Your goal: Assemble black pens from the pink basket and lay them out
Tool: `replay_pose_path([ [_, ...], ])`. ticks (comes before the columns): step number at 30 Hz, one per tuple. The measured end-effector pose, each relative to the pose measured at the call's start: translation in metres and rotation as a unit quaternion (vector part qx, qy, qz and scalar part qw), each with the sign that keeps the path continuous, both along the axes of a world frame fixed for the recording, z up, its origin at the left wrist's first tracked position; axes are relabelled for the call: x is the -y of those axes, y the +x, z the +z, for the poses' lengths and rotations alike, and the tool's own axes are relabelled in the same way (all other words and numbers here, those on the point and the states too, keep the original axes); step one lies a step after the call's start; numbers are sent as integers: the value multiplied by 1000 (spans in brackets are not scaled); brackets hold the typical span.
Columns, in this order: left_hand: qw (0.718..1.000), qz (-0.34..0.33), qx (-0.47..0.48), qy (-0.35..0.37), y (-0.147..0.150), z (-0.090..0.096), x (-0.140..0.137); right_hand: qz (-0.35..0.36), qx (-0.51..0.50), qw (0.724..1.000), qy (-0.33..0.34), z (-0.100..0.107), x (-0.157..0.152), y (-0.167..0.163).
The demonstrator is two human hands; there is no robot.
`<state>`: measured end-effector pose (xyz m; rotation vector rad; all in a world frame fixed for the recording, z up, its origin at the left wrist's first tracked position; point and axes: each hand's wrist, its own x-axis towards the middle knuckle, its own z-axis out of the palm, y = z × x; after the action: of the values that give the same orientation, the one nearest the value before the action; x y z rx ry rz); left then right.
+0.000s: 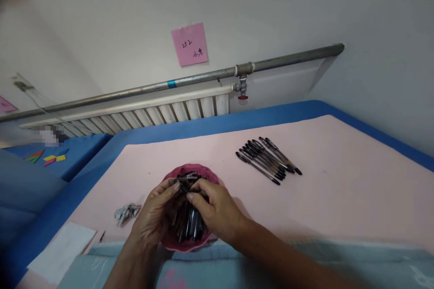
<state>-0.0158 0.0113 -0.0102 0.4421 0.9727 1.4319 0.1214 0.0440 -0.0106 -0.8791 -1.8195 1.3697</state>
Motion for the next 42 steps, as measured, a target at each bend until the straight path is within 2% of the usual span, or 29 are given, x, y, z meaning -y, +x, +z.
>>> replay_pose_path([
  [5,1000,14,1,-9,5,0,0,6,-21,999,-27,2,2,-1],
  [10,999,-23,-46,17,-2,4,2,31,-61,993,-96,3,2,-1],
  [13,992,3,-122,37,-18,10,3,3,-84,991,-106,3,-5,2],
  [15,967,67,-245,32,-34,10,3,-33,-84,991,-103,2,-11,4],
  [16,934,104,-342,21,-42,10,2,-47,-82,990,-104,1,-14,6],
  [17,891,106,-441,6,-49,8,2,-56,-81,989,-106,1,-17,7],
  [20,761,25,-649,3,-63,3,1,-59,-75,990,-107,-2,-21,9],
  [24,581,-87,-809,-12,-59,3,4,-55,-63,992,-96,-4,-22,9],
  [26,508,-110,-852,-55,-52,5,6,-55,-63,992,-98,-4,-22,9],
  [28,458,-122,-877,-80,-44,5,8,-53,-64,992,-99,-4,-22,9],
  [31,431,-138,-887,-88,-36,4,8,-52,-64,992,-99,-4,-22,9],
  [33,434,-130,-886,-101,-36,5,8,-53,-62,992,-95,-4,-22,9],
  [34,448,-121,-880,-105,-37,6,9,-54,-59,992,-94,-4,-22,9],
  [35,477,-113,-866,-99,-40,7,9,-54,-58,993,-93,-4,-22,9],
  [36,516,-105,-845,-90,-44,10,10,-52,-56,993,-92,-4,-21,9],
  [38,635,-99,-764,-57,-51,15,13,-45,-55,994,-85,-3,-20,9],
  [41,813,-74,-577,-34,-57,21,17,-29,-54,996,-59,-2,-17,7],
  [42,861,-67,-504,-26,-56,21,17,-22,-51,997,-47,-2,-15,6],
])
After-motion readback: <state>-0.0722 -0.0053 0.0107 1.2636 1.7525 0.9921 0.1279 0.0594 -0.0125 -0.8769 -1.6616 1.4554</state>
